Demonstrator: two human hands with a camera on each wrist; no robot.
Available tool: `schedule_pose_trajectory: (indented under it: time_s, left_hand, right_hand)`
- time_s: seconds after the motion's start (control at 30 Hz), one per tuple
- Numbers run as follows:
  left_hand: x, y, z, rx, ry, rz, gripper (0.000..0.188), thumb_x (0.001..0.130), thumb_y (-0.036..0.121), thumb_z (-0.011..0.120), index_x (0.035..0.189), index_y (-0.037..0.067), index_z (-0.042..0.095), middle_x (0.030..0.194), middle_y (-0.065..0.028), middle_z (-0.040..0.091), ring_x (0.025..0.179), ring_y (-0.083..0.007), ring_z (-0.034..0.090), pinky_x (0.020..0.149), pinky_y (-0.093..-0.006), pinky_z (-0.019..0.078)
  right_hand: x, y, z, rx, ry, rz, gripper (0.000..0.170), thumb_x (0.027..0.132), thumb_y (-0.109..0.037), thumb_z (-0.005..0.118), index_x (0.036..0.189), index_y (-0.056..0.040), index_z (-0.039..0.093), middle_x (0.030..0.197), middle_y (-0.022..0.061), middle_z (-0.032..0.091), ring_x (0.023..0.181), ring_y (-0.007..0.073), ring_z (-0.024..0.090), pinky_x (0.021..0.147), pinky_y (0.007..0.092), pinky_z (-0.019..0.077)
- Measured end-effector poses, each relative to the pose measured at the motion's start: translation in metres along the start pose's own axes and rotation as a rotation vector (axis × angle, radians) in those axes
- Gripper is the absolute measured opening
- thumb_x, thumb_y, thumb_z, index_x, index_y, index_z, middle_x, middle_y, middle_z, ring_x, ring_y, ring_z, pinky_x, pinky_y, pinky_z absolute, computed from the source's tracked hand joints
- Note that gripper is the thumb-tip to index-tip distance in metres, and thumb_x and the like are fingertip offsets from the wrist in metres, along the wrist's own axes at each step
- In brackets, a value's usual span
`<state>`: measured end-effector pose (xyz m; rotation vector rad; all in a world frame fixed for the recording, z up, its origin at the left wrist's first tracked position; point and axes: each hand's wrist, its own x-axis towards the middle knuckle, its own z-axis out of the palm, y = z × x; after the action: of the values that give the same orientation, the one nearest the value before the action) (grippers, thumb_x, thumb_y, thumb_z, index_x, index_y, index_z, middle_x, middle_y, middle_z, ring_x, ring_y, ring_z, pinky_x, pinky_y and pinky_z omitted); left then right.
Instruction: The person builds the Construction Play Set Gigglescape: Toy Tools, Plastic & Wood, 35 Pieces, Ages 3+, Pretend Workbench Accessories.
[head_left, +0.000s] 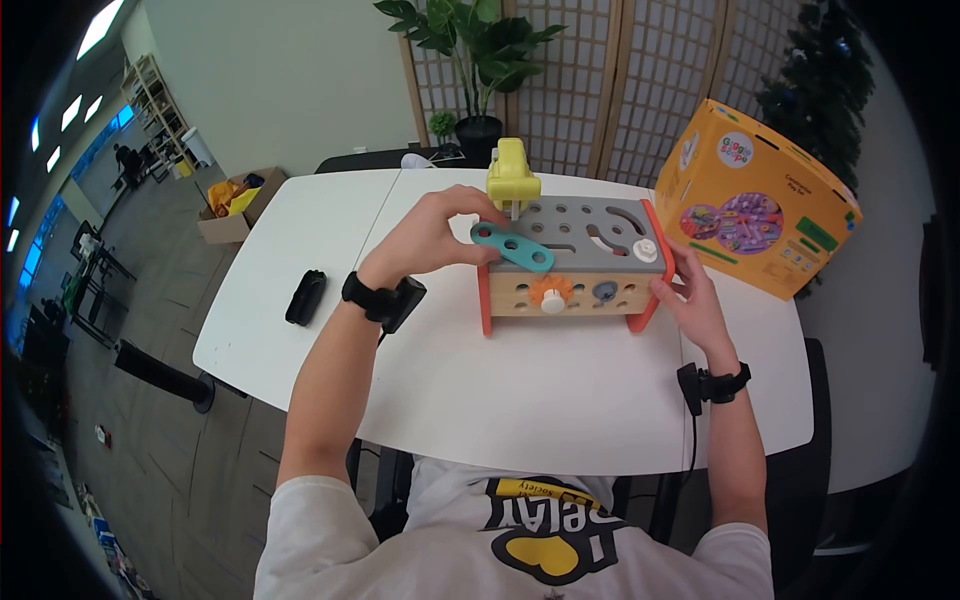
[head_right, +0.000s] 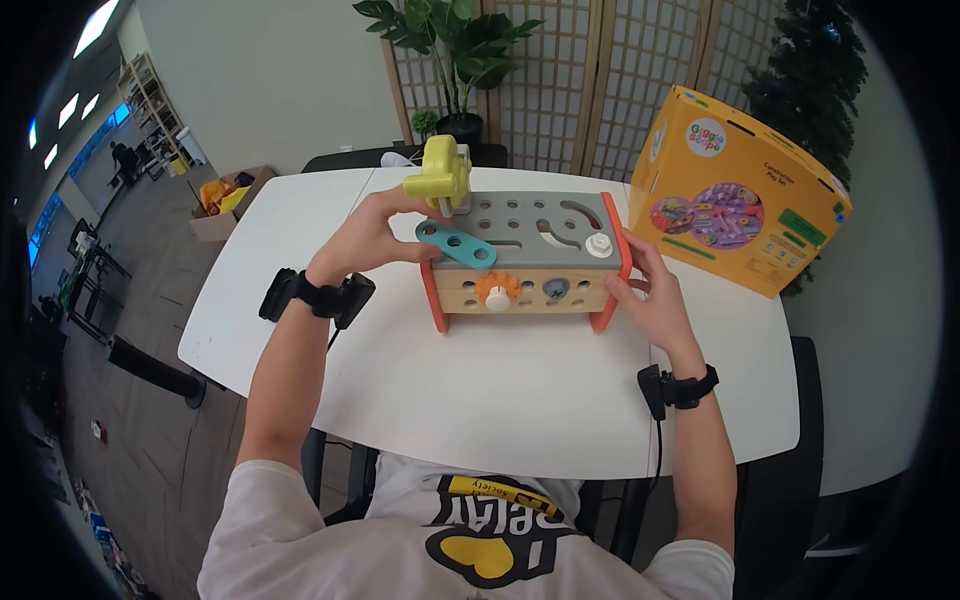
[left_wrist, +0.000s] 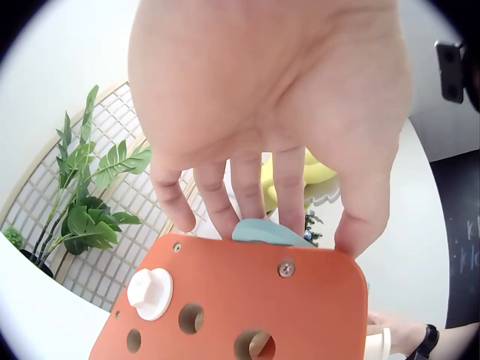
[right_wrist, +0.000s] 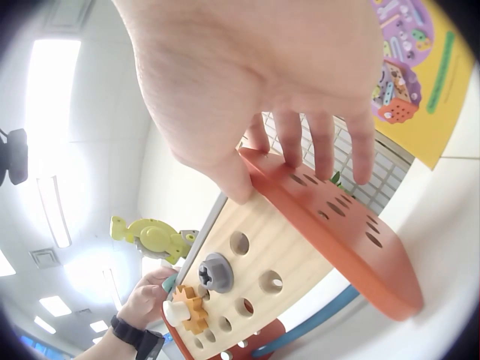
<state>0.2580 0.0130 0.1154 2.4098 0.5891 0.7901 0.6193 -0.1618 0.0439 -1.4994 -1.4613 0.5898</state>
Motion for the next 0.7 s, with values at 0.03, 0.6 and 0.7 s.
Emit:
schedule_pose_trajectory:
  time_s: [0.03,0.6,0.7]
  left_hand:
    - [-0.004,-0.001,-0.003,-0.013,0.042,0.004,0.032,0.077,0.015,0.083,0.106,0.006,0.076,0.112,-0.0074,0.073,0.106,-0.0238,0.067,0.1,-0.039,0.0497]
    - [-0.221,-0.126,-0.084,0.636,0.163,-1.128,0.077,0.068,0.029,0.09,0.134,0.0,0.062,0.112,-0.0257,0.073,0.104,-0.0379,0.072,0.092,-0.0422,0.0573]
    - [-0.218,-0.116,-0.081,0.625,0.256,-0.994,0.066,0.069,0.026,0.09,0.124,-0.003,0.067,0.102,-0.024,0.075,0.096,-0.037,0.073,0.086,-0.0411,0.0589]
  right_hand:
    - [-0.001,-0.003,0.0,-0.015,0.001,0.008,0.064,0.098,-0.017,0.07,0.154,-0.0085,0.04,0.146,0.0138,0.057,0.137,0.0231,0.053,0.108,0.0406,0.0475]
    - [0.0,0.001,0.002,-0.017,-0.017,-0.028,0.065,0.097,-0.012,0.067,0.156,-0.0069,0.039,0.149,0.0124,0.053,0.137,0.024,0.052,0.106,0.039,0.0486]
    - [-0.006,-0.022,0.001,-0.177,0.003,0.018,0.068,0.095,-0.013,0.068,0.156,-0.007,0.04,0.152,0.0128,0.052,0.139,0.026,0.051,0.11,0.0419,0.0461]
